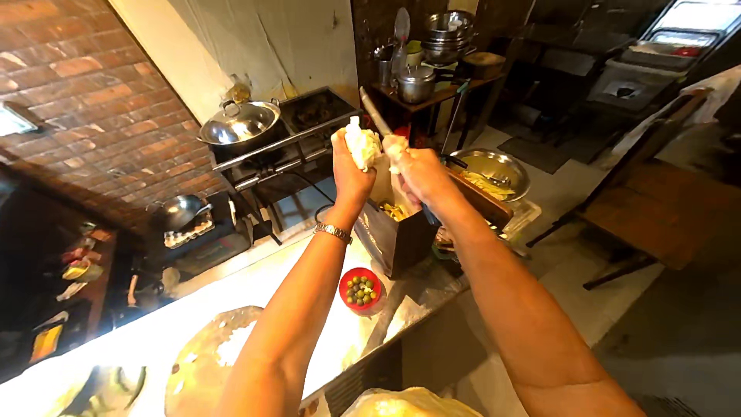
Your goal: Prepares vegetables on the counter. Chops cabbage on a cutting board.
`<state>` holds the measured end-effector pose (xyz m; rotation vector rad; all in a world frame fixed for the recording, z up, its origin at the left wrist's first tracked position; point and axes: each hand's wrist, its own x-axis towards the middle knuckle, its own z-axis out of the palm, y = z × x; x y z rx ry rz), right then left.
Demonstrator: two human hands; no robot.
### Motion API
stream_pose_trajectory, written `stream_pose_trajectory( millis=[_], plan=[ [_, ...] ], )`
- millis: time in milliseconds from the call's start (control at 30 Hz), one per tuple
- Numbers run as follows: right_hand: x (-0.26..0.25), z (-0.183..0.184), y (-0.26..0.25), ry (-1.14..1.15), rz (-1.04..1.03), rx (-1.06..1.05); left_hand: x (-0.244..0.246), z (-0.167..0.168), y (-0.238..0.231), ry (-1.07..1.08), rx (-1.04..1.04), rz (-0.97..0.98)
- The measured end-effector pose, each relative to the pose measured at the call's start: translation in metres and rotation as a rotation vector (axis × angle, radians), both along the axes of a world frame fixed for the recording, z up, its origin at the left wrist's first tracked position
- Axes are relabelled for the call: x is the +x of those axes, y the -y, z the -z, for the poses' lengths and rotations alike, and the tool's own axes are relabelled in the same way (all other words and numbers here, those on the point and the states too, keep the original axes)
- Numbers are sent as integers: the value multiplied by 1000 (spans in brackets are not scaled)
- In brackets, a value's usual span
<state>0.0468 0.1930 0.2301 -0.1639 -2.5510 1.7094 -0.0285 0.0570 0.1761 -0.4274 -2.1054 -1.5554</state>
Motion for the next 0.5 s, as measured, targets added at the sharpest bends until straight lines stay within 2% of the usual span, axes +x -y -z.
stream_pose_trajectory(
  millis=[100, 200, 300, 400, 500],
  plan=[
    [8, -20, -3, -151, 112, 264, 7, 3, 34, 66, 343, 321],
    [16, -25, -1, -87, 135, 636, 40, 6, 78, 194, 551, 533],
    [17, -11, 10, 80, 98, 867, 83, 15, 122, 348, 692, 599],
    [17, 4, 15, 42, 63, 962, 116, 42, 170, 459, 801, 670],
    [19, 12, 20, -32, 39, 1043, 154, 67, 222, 547, 779, 604]
  ],
)
